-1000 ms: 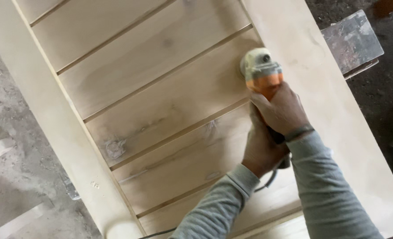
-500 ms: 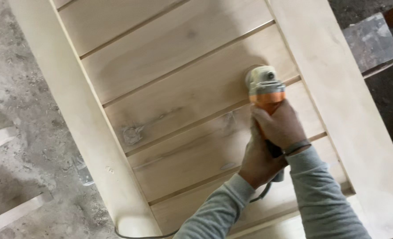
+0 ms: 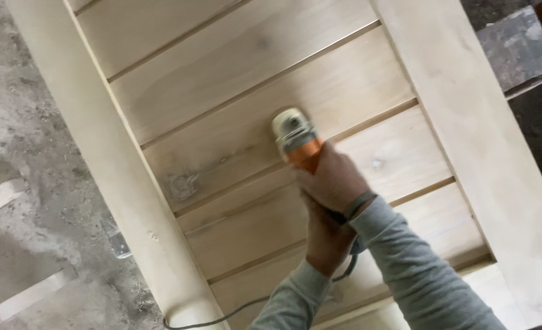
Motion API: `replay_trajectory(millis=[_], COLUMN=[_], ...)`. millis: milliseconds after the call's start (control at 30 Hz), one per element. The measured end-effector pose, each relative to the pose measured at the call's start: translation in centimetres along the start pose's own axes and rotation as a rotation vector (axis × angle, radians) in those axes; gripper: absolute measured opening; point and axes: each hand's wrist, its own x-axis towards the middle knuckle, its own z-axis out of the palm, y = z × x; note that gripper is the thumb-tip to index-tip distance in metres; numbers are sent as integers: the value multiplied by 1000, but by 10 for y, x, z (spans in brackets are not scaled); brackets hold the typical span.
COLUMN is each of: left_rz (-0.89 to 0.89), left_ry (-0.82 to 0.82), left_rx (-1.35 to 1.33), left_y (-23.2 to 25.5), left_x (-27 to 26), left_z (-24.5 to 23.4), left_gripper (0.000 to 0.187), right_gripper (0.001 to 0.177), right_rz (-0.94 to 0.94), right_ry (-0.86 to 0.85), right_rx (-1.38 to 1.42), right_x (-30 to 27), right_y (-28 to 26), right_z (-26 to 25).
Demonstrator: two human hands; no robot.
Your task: The person uses an electric orbital sander to smooth the surface of a light-colored wooden panel with horizontal slats. The person moves the sander systematically across the panel's surface, generating wood dust.
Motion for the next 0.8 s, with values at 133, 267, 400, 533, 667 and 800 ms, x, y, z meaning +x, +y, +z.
replay_trajectory(millis=[133, 267, 400, 533, 667, 800], left_rz=[-12, 64, 53, -5, 34, 47], left_ry=[-120, -139, -178, -264, -211, -159], left_rx=[-127, 260, 320, 279, 292, 281], left_y=[1, 8, 1, -11, -10, -3], left_x=[32, 70, 83, 75, 47, 37], left_z=[32, 57, 77, 89, 91, 75], left_gripper=[109, 124, 133, 130, 137, 133], right_gripper=[53, 46, 47, 49, 49, 49], right_rz=[29, 54, 10, -58, 50, 47], right_ry=[155, 258, 344, 336, 271, 223], right_rx=[115, 185, 241, 239, 176, 74], right_x=[15, 32, 34, 21, 1, -3], right_y=[27, 43, 59, 77, 82, 64], right_z=[-41, -81, -100, -102, -100, -87])
